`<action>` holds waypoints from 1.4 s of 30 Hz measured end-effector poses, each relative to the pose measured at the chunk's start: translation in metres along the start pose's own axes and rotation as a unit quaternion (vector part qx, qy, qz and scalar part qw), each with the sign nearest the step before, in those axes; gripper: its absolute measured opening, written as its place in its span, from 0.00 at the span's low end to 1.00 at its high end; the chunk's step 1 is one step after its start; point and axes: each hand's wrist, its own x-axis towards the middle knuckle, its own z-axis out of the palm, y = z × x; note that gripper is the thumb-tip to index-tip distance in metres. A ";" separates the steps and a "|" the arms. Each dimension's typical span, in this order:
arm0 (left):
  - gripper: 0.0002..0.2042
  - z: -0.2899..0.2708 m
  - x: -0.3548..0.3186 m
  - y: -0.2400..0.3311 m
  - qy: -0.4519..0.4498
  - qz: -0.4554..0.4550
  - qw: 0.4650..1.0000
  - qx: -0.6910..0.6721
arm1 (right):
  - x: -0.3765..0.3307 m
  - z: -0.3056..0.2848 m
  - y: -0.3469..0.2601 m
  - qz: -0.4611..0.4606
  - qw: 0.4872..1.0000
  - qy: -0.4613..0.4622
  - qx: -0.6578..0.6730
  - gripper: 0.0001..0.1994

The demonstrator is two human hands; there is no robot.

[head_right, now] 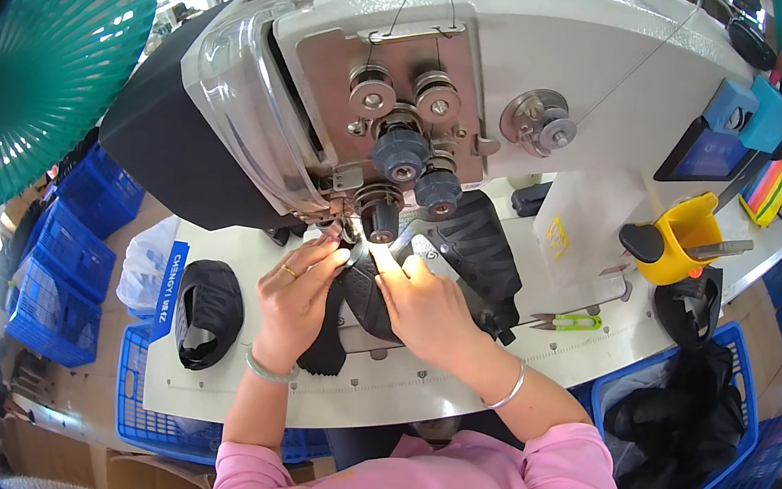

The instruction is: Operating an industrial sewing machine to stitch together components of a black shoe.

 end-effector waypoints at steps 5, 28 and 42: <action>0.11 -0.002 0.004 -0.007 -0.007 -0.005 1.000 -0.009 | 0.007 0.003 -0.001 -0.019 0.999 0.030 -0.021 0.16; 0.08 -0.007 0.020 -0.006 -0.024 0.080 0.993 0.084 | 0.064 -0.005 0.031 -0.065 0.992 0.042 -0.098 0.09; 0.17 -0.013 -0.003 -0.029 -0.112 -0.017 0.989 -0.094 | 0.017 0.002 0.024 -0.192 0.968 0.111 -0.116 0.21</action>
